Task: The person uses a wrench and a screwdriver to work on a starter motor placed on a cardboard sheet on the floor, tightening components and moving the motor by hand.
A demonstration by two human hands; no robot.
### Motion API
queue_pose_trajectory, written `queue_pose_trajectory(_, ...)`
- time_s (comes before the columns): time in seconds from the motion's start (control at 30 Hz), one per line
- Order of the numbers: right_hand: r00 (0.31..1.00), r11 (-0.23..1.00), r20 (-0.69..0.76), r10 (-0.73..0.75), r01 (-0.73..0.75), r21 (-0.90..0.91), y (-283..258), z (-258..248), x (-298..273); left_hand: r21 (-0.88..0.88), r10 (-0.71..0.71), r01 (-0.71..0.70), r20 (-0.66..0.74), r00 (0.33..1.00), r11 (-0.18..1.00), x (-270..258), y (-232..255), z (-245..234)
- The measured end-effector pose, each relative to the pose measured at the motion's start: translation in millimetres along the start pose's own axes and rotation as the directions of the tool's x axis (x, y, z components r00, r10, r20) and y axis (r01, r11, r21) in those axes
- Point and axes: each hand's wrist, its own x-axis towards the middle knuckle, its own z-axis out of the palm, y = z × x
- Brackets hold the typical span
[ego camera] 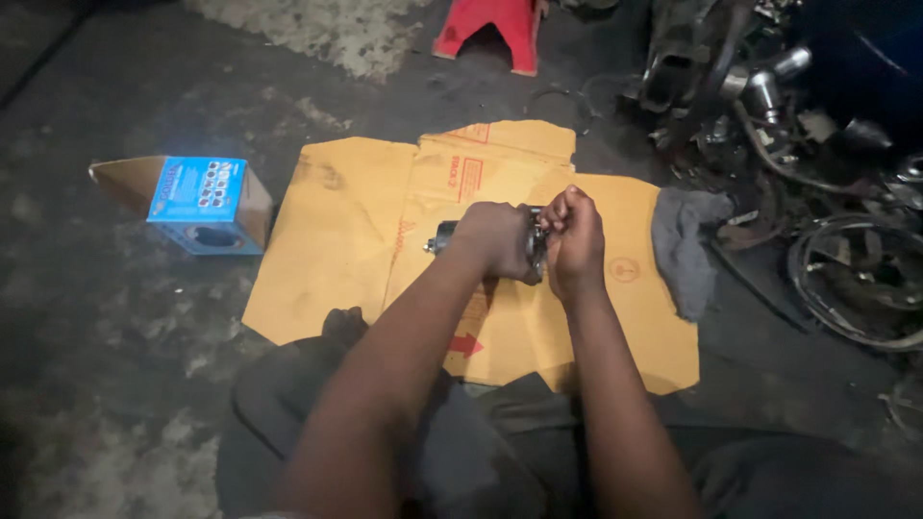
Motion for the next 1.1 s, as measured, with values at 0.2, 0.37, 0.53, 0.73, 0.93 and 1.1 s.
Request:
queue_pose_trajectory(0.2, 0.999, 0.999, -0.001, -0.054, 0.054, 0.003, 3.2, -0.1, -4.1, 0.032, -0.010, 0.009, 0.057, 0.998, 0.999, 3.0, 2.9, -2.2)
queue_pose_trajectory(0.37, 0.982, 0.984, 0.059, -0.178, 0.178, 0.003, 6.8, -0.8, -7.4, 0.052, 0.042, -0.042, 0.008, 0.999, 0.998, 2.9, 3.3, -5.9)
queue_pose_trajectory(0.53, 0.978, 0.978, 0.050, -0.202, 0.204, -0.034, 8.4, -2.0, -17.0, 0.032, 0.049, -0.051, 0.054, 0.997, 0.998, 1.7, 2.9, -7.3)
queue_pose_trajectory(0.73, 0.973, 0.979, 0.108, -0.202, 0.205, -0.018, 7.9, -0.3, -31.8, 0.078, 0.082, -0.082, 0.012, 0.997, 0.994, -0.9, 3.3, -2.6)
queue_pose_trajectory(0.93, 0.997, 0.870, 0.075, 0.009, 0.030, -0.492, -31.7, -7.4, -48.0, 0.038, 0.094, -0.093, -0.035, 0.995, 0.995, -8.6, 2.1, 9.6)
queue_pose_trajectory(1.1, 0.934, 0.775, 0.034, 0.356, -0.275, -0.568, -66.5, -5.8, -46.4, 0.032, 0.063, -0.061, -0.086, 0.994, 0.998, -11.7, 2.9, 15.7)
